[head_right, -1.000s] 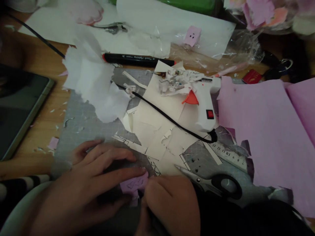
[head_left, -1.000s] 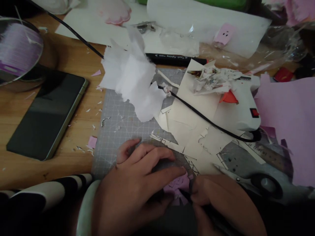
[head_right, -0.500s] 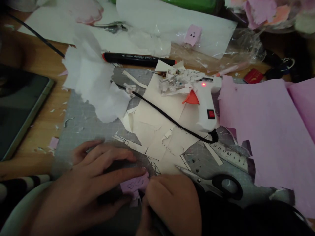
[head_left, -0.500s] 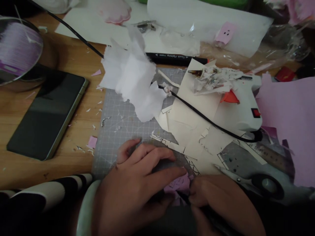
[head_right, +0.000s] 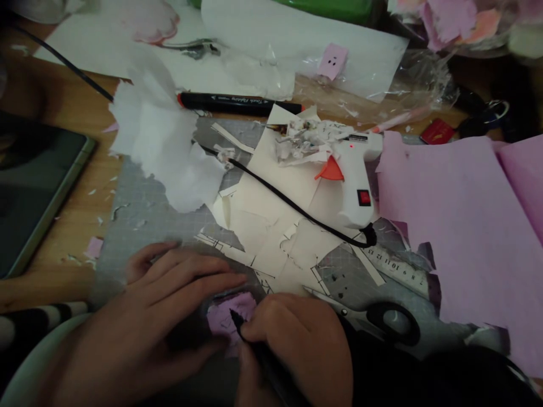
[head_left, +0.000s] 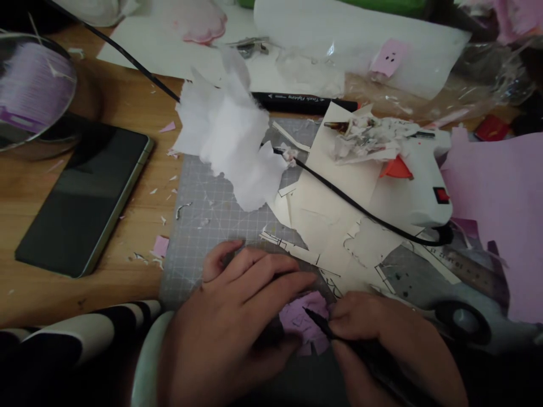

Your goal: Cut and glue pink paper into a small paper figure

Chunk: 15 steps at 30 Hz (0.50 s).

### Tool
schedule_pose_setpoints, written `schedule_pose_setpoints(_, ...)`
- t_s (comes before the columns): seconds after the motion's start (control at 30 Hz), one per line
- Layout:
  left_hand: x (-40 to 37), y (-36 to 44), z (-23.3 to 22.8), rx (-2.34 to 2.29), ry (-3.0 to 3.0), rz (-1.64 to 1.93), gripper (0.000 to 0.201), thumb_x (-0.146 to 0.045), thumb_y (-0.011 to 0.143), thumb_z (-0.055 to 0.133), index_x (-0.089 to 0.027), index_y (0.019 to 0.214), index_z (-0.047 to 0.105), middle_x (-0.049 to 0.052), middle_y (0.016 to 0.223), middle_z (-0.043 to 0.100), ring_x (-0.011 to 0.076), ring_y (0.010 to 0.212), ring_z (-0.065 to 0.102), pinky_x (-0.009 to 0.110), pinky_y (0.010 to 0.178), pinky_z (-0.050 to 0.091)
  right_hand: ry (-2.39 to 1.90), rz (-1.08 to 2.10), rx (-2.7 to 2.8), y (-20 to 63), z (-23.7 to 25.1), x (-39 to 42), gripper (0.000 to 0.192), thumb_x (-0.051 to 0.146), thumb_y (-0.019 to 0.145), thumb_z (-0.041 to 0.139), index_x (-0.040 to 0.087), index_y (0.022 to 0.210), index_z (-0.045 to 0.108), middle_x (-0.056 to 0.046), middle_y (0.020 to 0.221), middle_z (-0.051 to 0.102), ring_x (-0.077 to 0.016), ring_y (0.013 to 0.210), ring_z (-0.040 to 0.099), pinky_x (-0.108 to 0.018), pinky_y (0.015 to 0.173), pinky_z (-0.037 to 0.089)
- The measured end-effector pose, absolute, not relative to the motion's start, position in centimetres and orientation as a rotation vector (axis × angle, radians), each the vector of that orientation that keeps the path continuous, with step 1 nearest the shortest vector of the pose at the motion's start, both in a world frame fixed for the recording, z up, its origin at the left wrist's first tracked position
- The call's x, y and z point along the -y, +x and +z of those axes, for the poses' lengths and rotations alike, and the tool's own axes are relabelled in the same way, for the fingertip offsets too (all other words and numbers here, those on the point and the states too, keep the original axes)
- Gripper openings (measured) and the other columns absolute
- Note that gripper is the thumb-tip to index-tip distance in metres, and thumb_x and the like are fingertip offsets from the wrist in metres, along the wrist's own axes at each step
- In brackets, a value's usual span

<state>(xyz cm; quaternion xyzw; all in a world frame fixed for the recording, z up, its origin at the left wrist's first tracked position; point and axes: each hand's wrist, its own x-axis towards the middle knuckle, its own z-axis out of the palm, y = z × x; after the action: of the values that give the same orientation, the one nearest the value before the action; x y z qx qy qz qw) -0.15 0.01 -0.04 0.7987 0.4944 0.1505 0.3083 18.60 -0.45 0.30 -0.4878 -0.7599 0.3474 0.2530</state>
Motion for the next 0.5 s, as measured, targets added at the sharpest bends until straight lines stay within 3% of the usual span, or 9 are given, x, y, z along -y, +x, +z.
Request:
schedule_pose_setpoints(0.2,-0.1,-0.1,0.0,-1.313,2.107,0.408,0.032,-0.021,0.071,0.058,-0.03,0.102,0.057,-0.004,0.102,0.064,0.0202,0.095,0.055,0.04,0.096,0.021,-1.337,0.791,2.057,17.4,0.4,-0.2,0.012,0.009,0.065,0.049,0.021,0.061,0.05,0.004,0.05,0.061,-0.0077,0.043,0.057,-0.017,0.041,0.043)
schedule_pose_setpoints(0.5,-0.2,-0.3,-0.1,-1.277,2.106,0.392,0.034,-0.021,0.072,0.059,-0.031,0.104,0.056,-0.005,0.104,0.063,0.0198,0.097,0.053,0.038,0.095,0.02,-1.285,0.816,2.061,17.5,0.3,-0.2,0.012,0.008,0.066,0.05,0.019,0.061,0.052,0.005,0.051,0.062,-0.006,0.045,0.057,-0.015,0.045,0.043)
